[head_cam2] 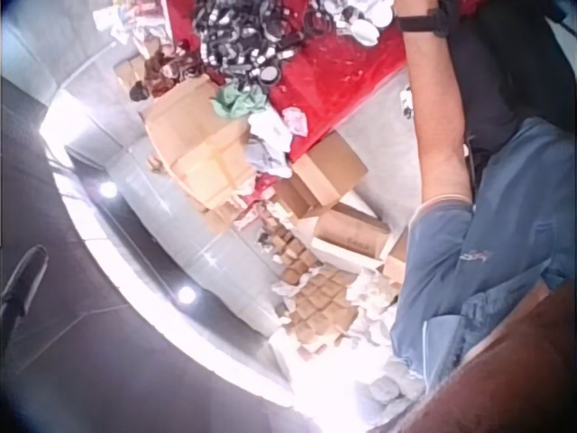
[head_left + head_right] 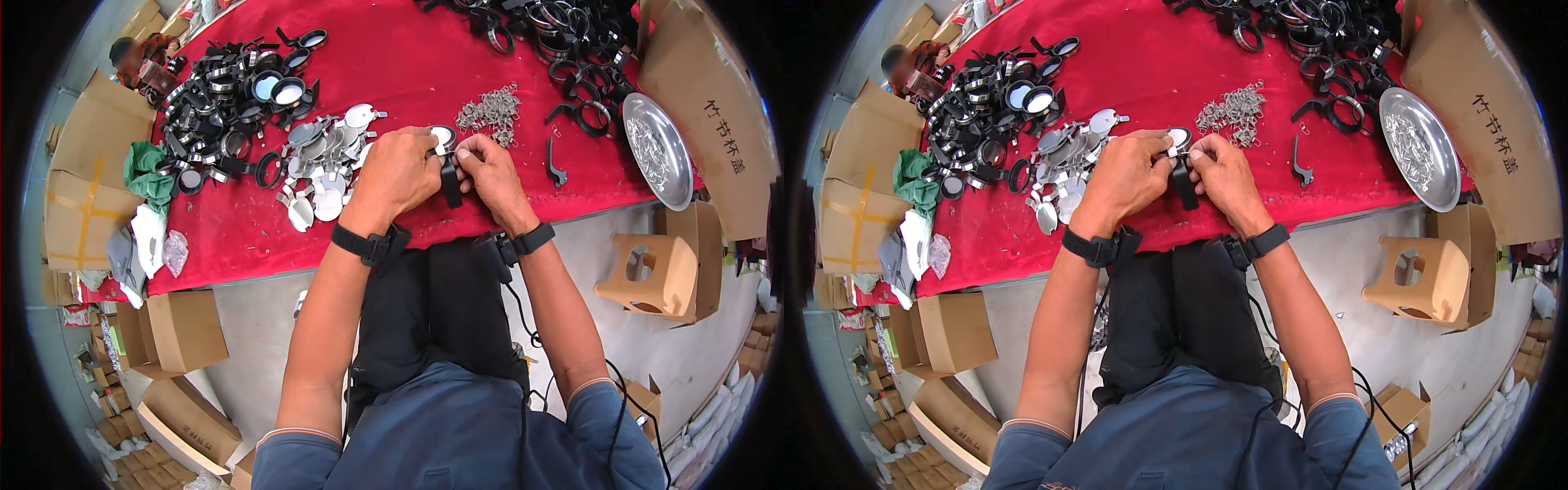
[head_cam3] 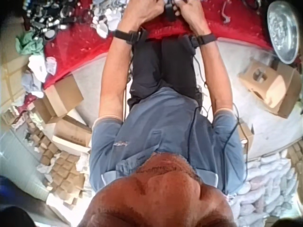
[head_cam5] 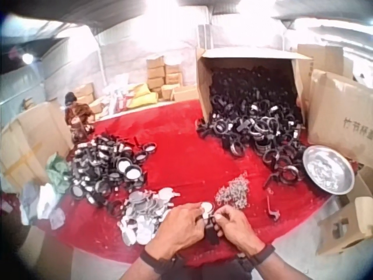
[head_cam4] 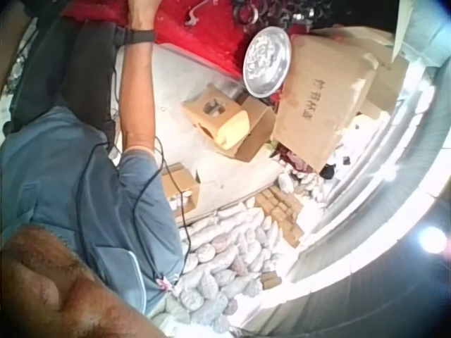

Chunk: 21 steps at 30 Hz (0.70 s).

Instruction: The person is manually assembling small mechanical components at a table in a warehouse environment.

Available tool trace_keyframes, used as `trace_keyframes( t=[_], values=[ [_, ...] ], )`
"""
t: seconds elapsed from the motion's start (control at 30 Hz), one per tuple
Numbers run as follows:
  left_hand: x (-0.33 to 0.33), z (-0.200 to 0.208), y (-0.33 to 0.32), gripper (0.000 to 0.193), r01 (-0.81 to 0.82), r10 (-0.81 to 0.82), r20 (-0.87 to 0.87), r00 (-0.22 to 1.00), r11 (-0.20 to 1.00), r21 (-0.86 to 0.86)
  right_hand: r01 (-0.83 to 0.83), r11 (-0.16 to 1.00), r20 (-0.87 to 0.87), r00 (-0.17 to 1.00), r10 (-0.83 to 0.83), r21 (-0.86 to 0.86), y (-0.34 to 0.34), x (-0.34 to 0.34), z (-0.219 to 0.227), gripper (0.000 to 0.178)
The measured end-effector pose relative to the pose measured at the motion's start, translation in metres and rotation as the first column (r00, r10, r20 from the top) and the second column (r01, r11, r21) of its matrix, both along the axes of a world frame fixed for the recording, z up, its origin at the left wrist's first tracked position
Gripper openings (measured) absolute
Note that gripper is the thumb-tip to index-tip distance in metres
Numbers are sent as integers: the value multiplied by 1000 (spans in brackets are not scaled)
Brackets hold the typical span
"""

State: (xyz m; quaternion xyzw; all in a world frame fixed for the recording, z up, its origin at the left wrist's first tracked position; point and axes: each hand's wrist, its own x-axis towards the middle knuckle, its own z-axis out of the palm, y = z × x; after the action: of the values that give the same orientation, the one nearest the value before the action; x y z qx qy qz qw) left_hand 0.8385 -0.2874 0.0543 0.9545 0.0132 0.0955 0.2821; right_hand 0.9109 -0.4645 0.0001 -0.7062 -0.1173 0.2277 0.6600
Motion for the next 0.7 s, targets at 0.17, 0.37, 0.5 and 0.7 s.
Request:
trace_keyframes(
  t=[0.17, 0.37, 0.5, 0.7],
  values=[
    [2, -2, 0, 35, 9, -9, 10, 1000, 1000, 8, -38, 999, -4, 999, 38, -4, -2, -1, 2, 13],
    [2, -3, -1, 31, 16, -17, 15, 1000, 999, 46, -21, 999, -43, 999, 22, 24, -2, 1, 3, 16],
    [2, -2, -2, 30, 17, -20, 36, 999, 998, 65, -41, 999, -59, 997, 41, 7, -2, -1, 6, 12],
    [4, -3, -4, 30, 9, -11, 36, 999, 998, 56, 10, 1000, -4, 1000, -10, -19, 4, -2, 0, 17]
  ],
)
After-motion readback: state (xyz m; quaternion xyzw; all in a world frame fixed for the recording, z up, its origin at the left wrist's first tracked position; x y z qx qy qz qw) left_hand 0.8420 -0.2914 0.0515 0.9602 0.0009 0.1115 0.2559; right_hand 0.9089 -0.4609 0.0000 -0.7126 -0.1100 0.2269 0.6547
